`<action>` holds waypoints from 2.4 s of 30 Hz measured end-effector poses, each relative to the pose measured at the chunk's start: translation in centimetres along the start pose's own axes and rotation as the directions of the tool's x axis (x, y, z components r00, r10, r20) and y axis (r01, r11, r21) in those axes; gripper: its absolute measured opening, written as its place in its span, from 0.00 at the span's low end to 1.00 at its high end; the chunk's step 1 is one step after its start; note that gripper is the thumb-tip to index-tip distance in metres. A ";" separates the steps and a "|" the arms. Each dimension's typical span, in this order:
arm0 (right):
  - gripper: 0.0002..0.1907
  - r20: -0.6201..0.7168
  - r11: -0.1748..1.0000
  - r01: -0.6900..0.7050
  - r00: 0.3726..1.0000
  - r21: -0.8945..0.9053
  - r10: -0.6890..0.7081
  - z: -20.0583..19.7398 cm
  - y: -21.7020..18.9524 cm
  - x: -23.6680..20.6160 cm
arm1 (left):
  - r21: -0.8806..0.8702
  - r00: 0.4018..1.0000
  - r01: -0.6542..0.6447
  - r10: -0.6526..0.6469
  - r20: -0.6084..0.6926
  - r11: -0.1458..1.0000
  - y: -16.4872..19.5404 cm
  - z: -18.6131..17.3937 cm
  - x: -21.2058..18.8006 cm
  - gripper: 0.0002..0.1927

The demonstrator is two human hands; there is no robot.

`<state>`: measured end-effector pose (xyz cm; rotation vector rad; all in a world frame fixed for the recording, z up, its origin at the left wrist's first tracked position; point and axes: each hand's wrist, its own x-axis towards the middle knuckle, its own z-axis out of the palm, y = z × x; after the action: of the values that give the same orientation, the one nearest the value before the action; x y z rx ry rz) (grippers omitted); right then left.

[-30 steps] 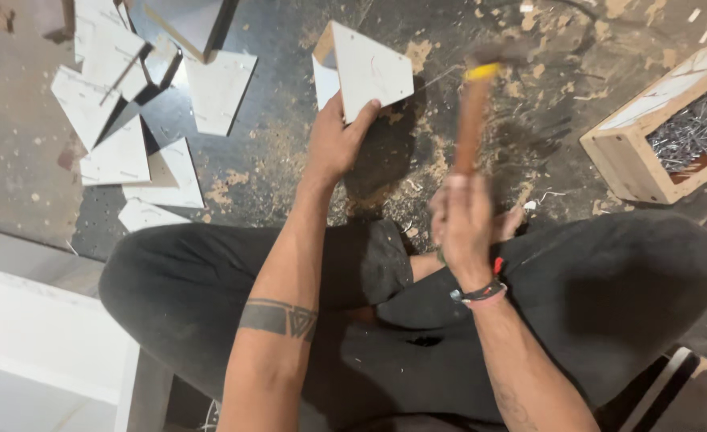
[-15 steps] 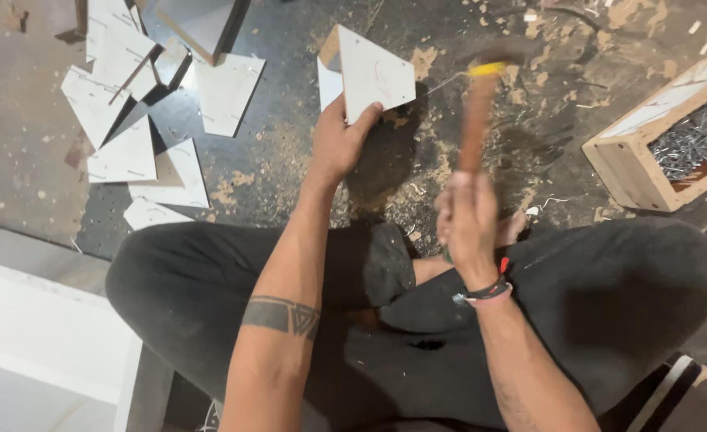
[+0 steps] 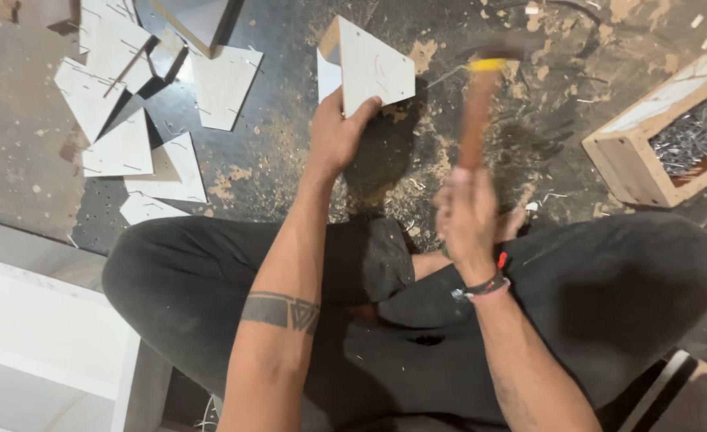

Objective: The person sits cross-legged on the workshop floor and hammers nails into small white triangular wooden pieces using a claw hammer, taking nails from a wooden box. The person assembles the nailed pieces into small open wooden box shapes, turning them over to nail different sides, and sets finished pieces aside.

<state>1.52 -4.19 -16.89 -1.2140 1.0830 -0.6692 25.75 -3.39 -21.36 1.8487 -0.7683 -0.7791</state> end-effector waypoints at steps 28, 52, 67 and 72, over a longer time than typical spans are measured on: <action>0.17 0.094 0.957 -0.276 0.954 -0.090 0.284 -0.5 -1.5 1.4 | 0.013 0.999 0.034 -0.033 -0.027 0.999 -0.1 -0.1 0.7 0.26; 0.21 0.161 0.980 -0.146 0.979 0.136 0.124 2.8 -0.5 0.3 | -0.031 0.997 0.024 -0.026 -0.066 0.999 0.1 -0.6 0.8 0.25; 0.24 0.176 0.983 -0.179 0.970 0.038 0.170 2.5 0.5 1.1 | -0.055 0.996 0.050 -0.054 -0.075 0.997 -0.3 -1.0 0.9 0.24; 0.22 0.295 0.864 -0.503 0.831 0.035 0.472 1.3 0.2 2.4 | -0.066 0.995 0.022 -0.028 -0.100 0.998 -0.3 -1.2 1.0 0.24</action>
<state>3.56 -5.70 -17.79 -0.8480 1.0452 -0.1507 27.38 -3.42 -21.40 1.8276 -0.6494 -0.7127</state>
